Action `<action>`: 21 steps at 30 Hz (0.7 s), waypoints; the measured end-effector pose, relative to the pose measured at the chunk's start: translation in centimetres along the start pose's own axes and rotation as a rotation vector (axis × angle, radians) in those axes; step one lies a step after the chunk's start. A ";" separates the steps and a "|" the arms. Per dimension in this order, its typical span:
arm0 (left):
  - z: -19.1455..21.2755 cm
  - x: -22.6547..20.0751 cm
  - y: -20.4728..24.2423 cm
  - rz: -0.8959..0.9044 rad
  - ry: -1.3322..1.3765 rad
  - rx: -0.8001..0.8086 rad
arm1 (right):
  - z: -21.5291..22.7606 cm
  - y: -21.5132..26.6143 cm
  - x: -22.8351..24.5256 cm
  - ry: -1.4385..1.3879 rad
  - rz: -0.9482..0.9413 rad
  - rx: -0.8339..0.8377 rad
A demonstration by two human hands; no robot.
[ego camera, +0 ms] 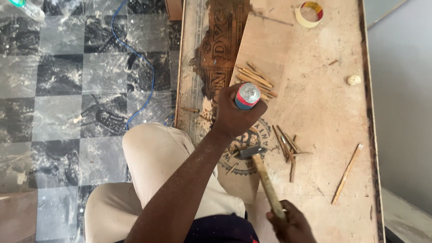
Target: The person sits at a workbench holding a cylindrical container in one hand and uses a chisel and hammer to split small wooden dowel sticks into shorter pieces, one at a time, placing the split pieces in a pile on the bench.
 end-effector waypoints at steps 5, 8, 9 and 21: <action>-0.3 0.2 -0.1 0.006 -0.016 -0.024 | 3.2 10.1 16.9 0.236 0.304 -0.355; -0.3 0.8 0.2 0.037 -0.050 -0.064 | 5.8 14.2 22.4 0.523 0.531 -0.456; 0.0 1.0 -0.3 0.056 -0.046 -0.121 | 6.5 14.8 23.5 0.687 0.650 -0.434; -0.2 1.9 -0.3 -0.025 -0.026 -0.042 | -0.7 22.2 33.1 1.149 1.204 -0.595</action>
Point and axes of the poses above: each hand's wrist, its own y-axis away from the middle knuckle, its own z-axis out of the back of the hand, x = y × z, the point moved 6 cm from there along -y, towards the middle knuckle, and after that the axes turned 2 degrees about z, right-handed, at the moved point
